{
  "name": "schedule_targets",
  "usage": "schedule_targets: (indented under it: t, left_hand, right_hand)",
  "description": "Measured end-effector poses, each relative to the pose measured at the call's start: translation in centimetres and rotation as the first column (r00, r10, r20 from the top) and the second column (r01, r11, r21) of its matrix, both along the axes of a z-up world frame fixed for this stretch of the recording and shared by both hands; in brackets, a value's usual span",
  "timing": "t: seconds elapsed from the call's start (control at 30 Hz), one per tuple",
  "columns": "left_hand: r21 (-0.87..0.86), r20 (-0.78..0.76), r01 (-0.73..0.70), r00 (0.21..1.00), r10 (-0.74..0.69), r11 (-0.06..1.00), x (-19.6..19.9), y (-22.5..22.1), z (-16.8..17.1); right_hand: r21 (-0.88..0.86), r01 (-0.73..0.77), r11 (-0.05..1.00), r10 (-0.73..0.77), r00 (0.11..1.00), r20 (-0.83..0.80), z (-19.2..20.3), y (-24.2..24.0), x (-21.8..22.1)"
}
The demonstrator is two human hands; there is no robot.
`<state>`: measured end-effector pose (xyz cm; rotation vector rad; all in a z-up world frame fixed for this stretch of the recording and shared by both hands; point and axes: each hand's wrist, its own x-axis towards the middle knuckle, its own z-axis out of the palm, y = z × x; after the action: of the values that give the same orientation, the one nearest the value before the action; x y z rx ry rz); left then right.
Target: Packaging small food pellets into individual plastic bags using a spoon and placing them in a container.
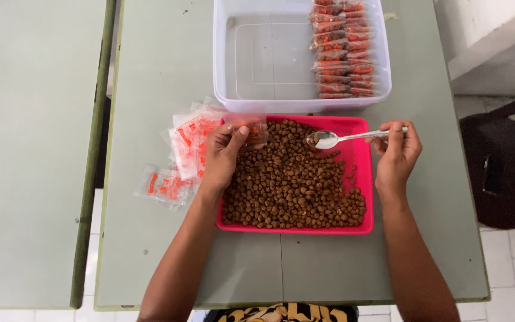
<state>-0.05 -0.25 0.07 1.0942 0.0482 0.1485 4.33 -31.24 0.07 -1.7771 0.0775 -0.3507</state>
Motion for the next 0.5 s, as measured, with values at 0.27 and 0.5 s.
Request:
schedule_targets:
  t: [0.27, 0.5]
  left_hand:
    - [0.115, 0.060, -0.031, 0.998, 0.024, 0.993, 0.7, 0.3, -1.2]
    - [0.313, 0.094, -0.021, 0.996, -0.009, 0.950, -0.5, 0.4, 0.9]
  right_hand:
    - [0.115, -0.064, 0.991, 0.051, 0.991, 0.120, 2.1, 0.6, -0.4]
    - [0.138, -0.143, 0.980, 0.122, 0.981, 0.151, 6.7, 2.4, -0.3]
